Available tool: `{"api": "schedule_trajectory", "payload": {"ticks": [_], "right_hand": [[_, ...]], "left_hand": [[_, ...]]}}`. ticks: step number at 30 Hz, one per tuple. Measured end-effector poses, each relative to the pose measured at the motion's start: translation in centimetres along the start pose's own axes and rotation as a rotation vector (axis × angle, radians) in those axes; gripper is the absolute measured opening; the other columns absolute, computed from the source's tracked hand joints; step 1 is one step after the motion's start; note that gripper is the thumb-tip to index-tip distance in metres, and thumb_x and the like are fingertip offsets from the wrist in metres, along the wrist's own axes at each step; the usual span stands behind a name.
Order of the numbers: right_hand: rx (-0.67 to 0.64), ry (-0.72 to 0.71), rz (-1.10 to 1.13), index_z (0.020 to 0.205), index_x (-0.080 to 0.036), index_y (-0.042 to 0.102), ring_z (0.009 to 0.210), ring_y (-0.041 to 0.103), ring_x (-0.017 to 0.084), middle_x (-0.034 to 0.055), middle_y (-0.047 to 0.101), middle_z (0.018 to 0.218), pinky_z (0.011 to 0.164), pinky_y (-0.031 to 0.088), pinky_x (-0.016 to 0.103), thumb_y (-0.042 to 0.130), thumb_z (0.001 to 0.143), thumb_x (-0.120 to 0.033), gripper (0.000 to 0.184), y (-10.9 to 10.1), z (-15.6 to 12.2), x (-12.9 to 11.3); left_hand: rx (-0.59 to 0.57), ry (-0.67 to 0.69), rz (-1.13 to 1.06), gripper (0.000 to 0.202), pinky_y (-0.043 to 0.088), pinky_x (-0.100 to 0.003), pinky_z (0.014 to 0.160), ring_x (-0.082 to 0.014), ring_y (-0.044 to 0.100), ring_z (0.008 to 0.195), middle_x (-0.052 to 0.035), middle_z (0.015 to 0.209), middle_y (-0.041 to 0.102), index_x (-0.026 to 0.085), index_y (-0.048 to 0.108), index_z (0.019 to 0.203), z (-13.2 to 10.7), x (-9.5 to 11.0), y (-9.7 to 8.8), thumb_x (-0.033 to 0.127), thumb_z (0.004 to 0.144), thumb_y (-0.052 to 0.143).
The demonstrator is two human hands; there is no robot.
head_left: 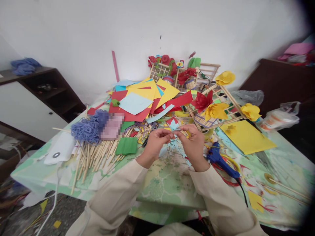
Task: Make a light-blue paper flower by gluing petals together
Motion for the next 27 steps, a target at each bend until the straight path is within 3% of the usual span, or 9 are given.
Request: {"api": "schedule_trajectory", "payload": {"ticks": [5,10,16,20,27], "right_hand": [[-0.007,-0.007,-0.041,0.071,-0.022,0.065,0.079,0.058,0.019,0.0009,0.064,0.074,0.075,0.045,0.034,0.069,0.071,-0.027,0.006,-0.3,-0.2,-0.6],[0.034,0.04,-0.036,0.077,-0.021,0.064,0.078,0.057,0.018,0.0007,0.064,0.079,0.075,0.045,0.033,0.069,0.07,-0.023,0.009,-1.0,-1.0,-0.6],[-0.006,-0.049,0.076,0.082,-0.023,0.07,0.081,0.06,0.019,0.0012,0.07,0.08,0.078,0.045,0.035,0.069,0.073,-0.02,0.01,-0.4,-1.9,-0.9],[-0.029,-0.107,0.14,0.076,-0.024,0.071,0.076,0.059,0.018,-0.0001,0.069,0.074,0.076,0.045,0.034,0.069,0.074,-0.018,0.007,-0.3,-2.2,-1.4],[-0.045,-0.087,0.204,0.075,-0.026,0.072,0.077,0.06,0.018,0.0011,0.071,0.076,0.076,0.046,0.035,0.065,0.078,-0.019,0.011,-0.2,-2.3,-1.1]], "left_hand": [[0.091,0.245,0.204,0.008,0.044,-0.024,0.058,-0.0114,0.055,0.058,-0.0004,0.062,0.065,0.019,0.071,0.063,-0.8,2.8,-0.5,0.023,0.063,0.078],[0.077,0.483,0.362,0.002,0.046,-0.027,0.064,-0.0147,0.058,0.065,-0.0018,0.07,0.069,0.023,0.073,0.07,-2.2,4.6,-0.4,0.024,0.072,0.072],[0.046,0.656,0.416,0.005,0.048,-0.028,0.068,-0.015,0.061,0.069,-0.0028,0.075,0.071,0.021,0.073,0.077,-2.8,5.2,-0.2,0.024,0.075,0.07],[0.003,0.762,0.415,0.003,0.048,-0.028,0.067,-0.015,0.062,0.07,-0.0029,0.074,0.071,0.02,0.072,0.077,-3.1,5.5,0.3,0.022,0.075,0.07],[-0.017,0.804,0.452,0.005,0.047,-0.027,0.066,-0.0135,0.061,0.068,-0.0001,0.072,0.069,0.021,0.073,0.08,-3.4,5.5,0.7,0.02,0.075,0.07]]}}
Point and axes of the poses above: each hand's wrist, its own z-axis towards the middle knuckle, its own y-axis out of the palm, x = y × z, the point moved 9 cm from there along z, towards the middle knuckle
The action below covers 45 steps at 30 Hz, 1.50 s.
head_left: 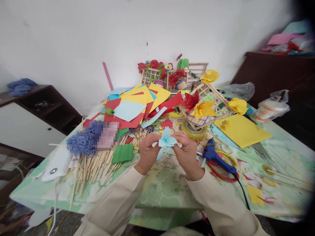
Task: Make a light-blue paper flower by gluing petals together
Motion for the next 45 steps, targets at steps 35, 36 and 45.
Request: {"api": "schedule_trajectory", "payload": {"ticks": [35,36,45], "right_hand": [[-0.067,0.097,-0.086,0.069,-0.02,0.059,0.073,0.054,0.016,0.0009,0.06,0.07,0.07,0.041,0.031,0.052,0.087,-0.028,0.021,-2.3,1.0,-0.4],[-0.083,0.115,-0.06,0.068,-0.02,0.059,0.074,0.054,0.016,0.0012,0.06,0.071,0.071,0.041,0.032,0.052,0.087,-0.027,0.021,-2.1,0.9,-0.2],[-0.228,0.218,0.021,0.094,-0.021,0.066,0.092,0.059,0.021,0.0046,0.067,0.092,0.083,0.044,0.037,0.055,0.083,-0.032,0.019,-2.4,2.0,-0.3]], "left_hand": [[-0.096,-0.173,-0.138,0.013,0.051,-0.03,0.066,-0.016,0.063,0.066,-0.0027,0.068,0.069,0.018,0.071,0.069,-0.1,-1.7,1.3,0.031,0.07,0.074],[-0.084,-0.178,-0.125,0.013,0.05,-0.029,0.064,-0.0155,0.062,0.064,-0.0024,0.067,0.069,0.018,0.071,0.069,-0.1,-1.7,1.2,0.03,0.07,0.074],[-0.13,-0.334,-0.212,0.02,0.048,-0.028,0.061,-0.0151,0.06,0.062,-0.0036,0.067,0.068,0.016,0.069,0.067,-0.7,-3.7,1.9,0.035,0.07,0.073]]}}
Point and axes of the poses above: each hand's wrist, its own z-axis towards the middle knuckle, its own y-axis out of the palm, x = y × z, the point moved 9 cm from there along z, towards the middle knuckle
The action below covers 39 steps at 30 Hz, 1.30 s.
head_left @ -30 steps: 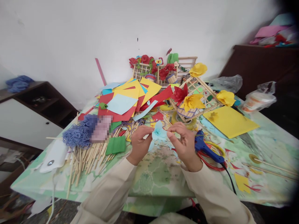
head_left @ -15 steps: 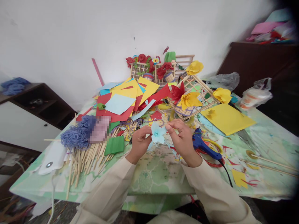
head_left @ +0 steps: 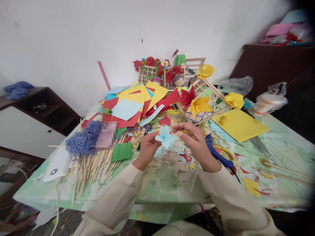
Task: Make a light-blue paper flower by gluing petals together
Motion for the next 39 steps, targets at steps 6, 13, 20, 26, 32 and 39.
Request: {"api": "schedule_trajectory", "payload": {"ticks": [6,13,20,26,32,39], "right_hand": [[-0.241,0.01,-0.28,0.077,-0.02,0.069,0.078,0.06,0.018,0.0024,0.068,0.08,0.071,0.042,0.032,0.062,0.078,-0.035,0.017,1.2,2.3,-1.5],[-0.561,0.052,-0.313,0.058,-0.017,0.061,0.048,0.039,0.008,-0.0046,0.048,0.05,0.047,0.029,0.024,0.056,0.08,-0.028,0.025,3.5,2.6,0.0],[-0.641,-0.031,-0.241,0.071,-0.018,0.069,0.057,0.052,0.011,-0.0022,0.063,0.063,0.055,0.038,0.024,0.057,0.081,-0.028,0.018,4.1,2.5,-0.9],[-0.587,-0.077,-0.253,0.073,-0.018,0.068,0.063,0.056,0.012,-0.0013,0.065,0.067,0.06,0.041,0.025,0.06,0.081,-0.028,0.015,4.3,2.8,-1.7],[-0.162,0.08,-0.005,0.08,-0.018,0.066,0.072,0.06,0.015,0.0029,0.066,0.077,0.066,0.045,0.027,0.048,0.089,-0.044,0.033,0.9,2.5,0.5],[-0.02,0.11,0.112,0.088,-0.021,0.068,0.084,0.062,0.02,0.0043,0.07,0.088,0.08,0.048,0.037,0.07,0.071,-0.033,0.021,2.0,-0.6,2.7]], "left_hand": [[-0.201,-0.153,-0.151,0.025,0.047,-0.028,0.059,-0.0131,0.055,0.057,-0.0017,0.062,0.063,0.015,0.066,0.065,-0.6,-1.6,1.9,0.037,0.066,0.076],[-0.356,-0.178,-0.188,0.029,0.046,-0.027,0.058,-0.0136,0.055,0.058,-0.0018,0.06,0.059,0.016,0.063,0.061,-0.8,-1.4,3.2,0.041,0.066,0.077],[-0.395,-0.134,-0.14,0.029,0.045,-0.026,0.053,-0.0132,0.055,0.054,-0.0017,0.058,0.061,0.017,0.068,0.065,-0.9,-1.1,3.4,0.045,0.067,0.074],[-0.402,-0.172,-0.136,0.029,0.046,-0.026,0.053,-0.0135,0.056,0.055,-0.0036,0.062,0.064,0.015,0.07,0.068,-1.0,-1.2,3.4,0.044,0.069,0.072],[-0.191,-0.113,-0.154,0.024,0.047,-0.027,0.058,-0.0145,0.059,0.06,-0.003,0.068,0.067,0.017,0.067,0.069,-0.5,-1.5,1.8,0.038,0.065,0.077],[-0.023,-0.18,-0.266,0.029,0.048,-0.029,0.065,-0.0133,0.058,0.062,-0.0011,0.066,0.065,0.017,0.064,0.069,-0.6,-3.2,0.7,0.04,0.061,0.079]]}}
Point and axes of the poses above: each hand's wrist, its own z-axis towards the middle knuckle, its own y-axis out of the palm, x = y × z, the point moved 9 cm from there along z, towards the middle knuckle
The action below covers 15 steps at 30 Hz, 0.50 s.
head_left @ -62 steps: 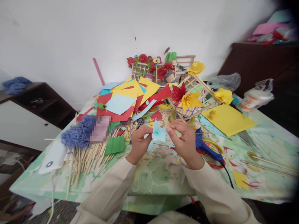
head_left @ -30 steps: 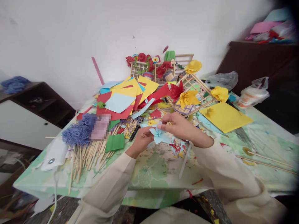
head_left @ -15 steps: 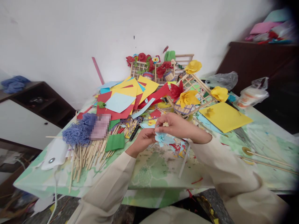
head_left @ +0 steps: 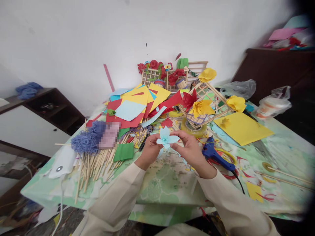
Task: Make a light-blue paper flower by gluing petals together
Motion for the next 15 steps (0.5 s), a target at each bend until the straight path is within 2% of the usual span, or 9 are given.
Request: {"api": "schedule_trajectory", "payload": {"ticks": [4,7,12,15], "right_hand": [[0.039,-0.107,-0.039,0.083,-0.024,0.07,0.091,0.062,0.022,0.0043,0.07,0.09,0.087,0.046,0.041,0.076,0.065,-0.027,0.019,0.5,-0.6,-1.2],[0.057,-0.136,0.011,0.078,-0.026,0.072,0.088,0.062,0.021,0.0035,0.068,0.086,0.084,0.047,0.04,0.076,0.066,-0.025,0.013,0.5,-0.7,-1.4],[0.044,-0.104,0.106,0.076,-0.027,0.074,0.083,0.061,0.019,0.003,0.067,0.085,0.079,0.048,0.037,0.075,0.066,-0.023,0.011,0.4,-0.9,-0.8],[0.021,-0.074,0.183,0.075,-0.028,0.075,0.082,0.061,0.018,0.0025,0.067,0.084,0.078,0.048,0.037,0.078,0.064,-0.025,0.012,0.5,-1.0,-0.5]], "left_hand": [[-0.005,-0.001,0.053,0.026,0.049,-0.029,0.062,-0.0143,0.058,0.061,-0.0013,0.064,0.065,0.018,0.067,0.067,0.0,0.4,0.2,0.038,0.059,0.081],[-0.051,0.043,0.131,0.022,0.05,-0.031,0.065,-0.0166,0.061,0.066,-0.0031,0.067,0.067,0.018,0.069,0.066,-0.1,1.2,0.7,0.037,0.061,0.08],[-0.146,0.115,0.16,0.02,0.05,-0.033,0.07,-0.0158,0.06,0.066,-0.0036,0.073,0.068,0.019,0.07,0.066,-0.3,2.3,1.7,0.038,0.065,0.077],[-0.178,0.19,0.186,0.021,0.048,-0.032,0.068,-0.0142,0.057,0.062,-0.0026,0.068,0.066,0.02,0.069,0.065,-0.4,3.3,2.1,0.04,0.067,0.077]]}}
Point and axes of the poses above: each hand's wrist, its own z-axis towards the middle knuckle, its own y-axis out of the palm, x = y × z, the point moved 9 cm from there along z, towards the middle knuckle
